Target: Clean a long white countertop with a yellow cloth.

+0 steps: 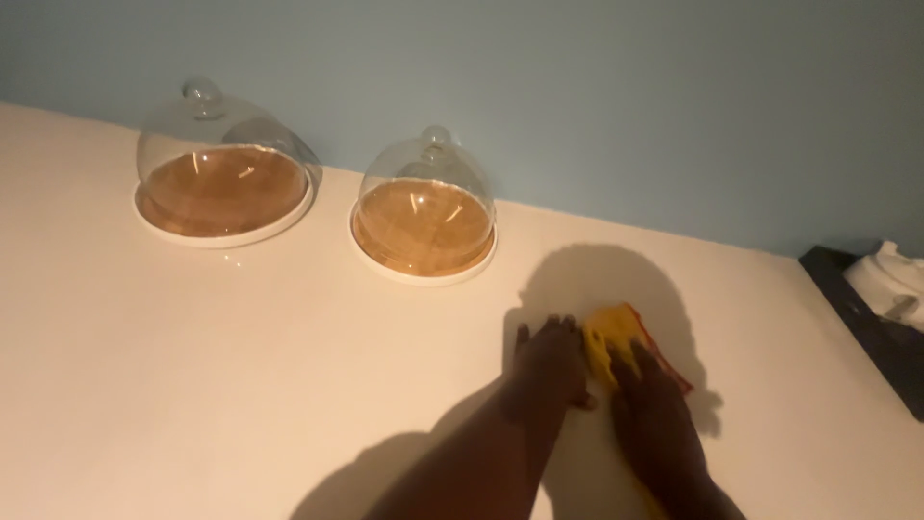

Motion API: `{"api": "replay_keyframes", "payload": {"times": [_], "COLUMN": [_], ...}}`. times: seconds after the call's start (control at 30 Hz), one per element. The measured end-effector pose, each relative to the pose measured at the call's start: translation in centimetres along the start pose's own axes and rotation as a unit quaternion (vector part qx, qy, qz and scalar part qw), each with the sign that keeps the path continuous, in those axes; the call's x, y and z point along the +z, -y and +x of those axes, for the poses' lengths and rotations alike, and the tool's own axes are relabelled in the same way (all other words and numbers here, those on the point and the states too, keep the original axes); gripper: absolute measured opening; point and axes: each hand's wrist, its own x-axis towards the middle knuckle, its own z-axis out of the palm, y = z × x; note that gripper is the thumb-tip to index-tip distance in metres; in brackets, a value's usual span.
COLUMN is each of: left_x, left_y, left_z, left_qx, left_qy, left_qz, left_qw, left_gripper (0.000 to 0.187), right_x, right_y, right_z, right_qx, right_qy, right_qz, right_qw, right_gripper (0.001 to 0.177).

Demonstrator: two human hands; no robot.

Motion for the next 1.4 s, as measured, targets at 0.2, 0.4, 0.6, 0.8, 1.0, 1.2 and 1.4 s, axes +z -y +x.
{"api": "replay_keyframes", "payload": {"times": [0.2, 0.4, 0.6, 0.8, 1.0, 1.2, 1.4], "left_x": [-1.0, -1.9, -3.3, -1.9, -2.4, -1.6, -0.8], "left_y": [-0.6, -1.1, -1.5, -1.3, -1.9, -2.0, -1.8], "left_z": [-0.5, -1.3, -1.7, -0.2, -1.4, 0.1, 0.3], "left_qx": [-0.037, -0.032, -0.054, -0.058, -0.025, -0.049, -0.051], "left_qy": [0.061, 0.041, 0.069, 0.053, 0.04, 0.077, 0.056], "left_qz": [0.003, 0.015, 0.013, 0.015, 0.047, 0.039, 0.028], "left_qw": [0.997, 0.999, 0.996, 0.997, 0.998, 0.995, 0.997], "left_gripper": [0.116, 0.118, 0.11, 0.118, 0.105, 0.104, 0.114], "right_x": [-1.7, -0.7, 6.5, 3.7, 3.9, -3.3, -3.0], "right_y": [0.4, -2.2, -8.6, -6.3, -2.1, 1.6, -4.4], "right_z": [-1.6, -6.2, -12.0, -4.5, -0.5, -7.5, -6.8], "right_qx": [0.03, 0.033, -0.046, -0.127, -0.149, -0.225, -0.255], "right_qy": [-0.034, -0.055, -0.099, -0.149, 0.058, -0.069, -0.039], "right_qz": [0.02, 0.046, 0.097, 0.152, -0.274, 0.156, -0.092], "right_qw": [0.999, 0.997, 0.989, 0.969, 0.948, 0.959, 0.962], "right_gripper": [0.048, 0.046, 0.045, 0.044, 0.04, 0.053, 0.042]}}
